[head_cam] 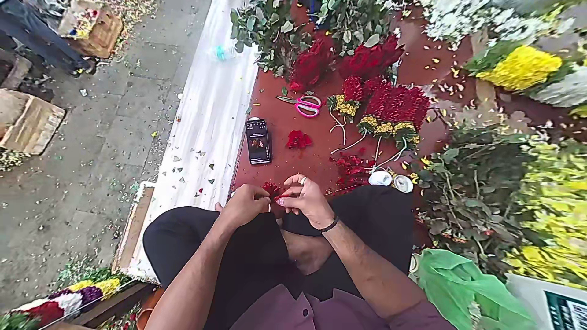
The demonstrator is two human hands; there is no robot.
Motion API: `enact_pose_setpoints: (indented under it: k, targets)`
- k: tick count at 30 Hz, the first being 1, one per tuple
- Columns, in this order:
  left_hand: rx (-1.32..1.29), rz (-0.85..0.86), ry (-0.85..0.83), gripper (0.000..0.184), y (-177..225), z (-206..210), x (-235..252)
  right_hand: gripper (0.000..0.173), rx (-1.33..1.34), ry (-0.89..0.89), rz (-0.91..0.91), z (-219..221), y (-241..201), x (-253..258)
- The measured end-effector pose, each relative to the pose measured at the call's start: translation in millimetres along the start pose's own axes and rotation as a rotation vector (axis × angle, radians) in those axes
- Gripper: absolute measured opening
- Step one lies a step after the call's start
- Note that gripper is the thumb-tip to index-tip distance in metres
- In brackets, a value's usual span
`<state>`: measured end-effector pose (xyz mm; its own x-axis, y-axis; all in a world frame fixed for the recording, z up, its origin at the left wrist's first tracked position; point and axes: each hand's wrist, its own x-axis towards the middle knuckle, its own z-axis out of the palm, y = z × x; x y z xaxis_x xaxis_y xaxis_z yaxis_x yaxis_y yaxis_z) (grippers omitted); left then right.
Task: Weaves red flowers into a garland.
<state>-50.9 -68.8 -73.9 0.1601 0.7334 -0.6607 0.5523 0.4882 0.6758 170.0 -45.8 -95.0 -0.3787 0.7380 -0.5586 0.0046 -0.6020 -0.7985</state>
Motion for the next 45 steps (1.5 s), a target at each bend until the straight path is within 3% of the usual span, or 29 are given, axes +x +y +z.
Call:
enact_pose_setpoints:
  k: [6,10,15,19,22,25,26,30,33,36,39,41,43,45]
  targets:
    - [0.004,0.044,-0.045,0.025,3,2,0,0.059,-0.116,0.054,0.034,8,12,10]
    - [-0.019,0.061,-0.022,0.019,0,4,1,0.074,-0.188,0.048,0.047,4,18,13]
    - [0.012,0.024,0.028,0.02,2,-2,-2,0.09,-0.255,-0.058,-0.074,-18,11,18]
    - [0.023,-0.029,0.049,0.02,6,-7,-5,0.093,-0.517,-0.218,-0.15,-35,11,26]
    - [0.011,-0.035,0.061,0.02,7,-9,-5,0.075,-0.549,-0.34,-0.111,-37,21,30]
    - [0.0,-0.05,0.085,0.021,4,-13,-8,0.021,-0.501,-0.226,-0.206,-42,19,31]
    - [-0.005,-0.064,0.095,0.022,4,-15,-9,0.01,-0.471,-0.203,-0.253,-45,14,31]
    - [0.026,-0.126,0.15,0.025,8,-23,-8,0.01,-0.428,-0.36,-0.301,-50,-5,23]
    - [0.332,-0.133,0.133,0.024,27,-20,-12,0.012,-0.33,-0.472,-0.383,-39,-12,10]
    - [0.625,-0.026,-0.176,0.023,78,-10,-31,0.007,-0.198,-0.444,-0.532,-36,-24,8]
    - [0.411,0.274,-0.338,0.019,113,-7,-42,0.006,-0.036,-0.465,-0.496,-44,-26,17]
    - [0.167,0.431,-0.236,0.017,122,-5,-37,0.005,0.053,-0.439,-0.441,-48,-21,16]
    - [0.055,0.477,-0.043,0.016,125,0,-30,0.003,0.062,-0.314,-0.424,-47,-15,4]
    - [0.126,0.429,0.209,0.017,117,5,-23,0.021,0.167,-0.378,-0.413,-43,-11,1]
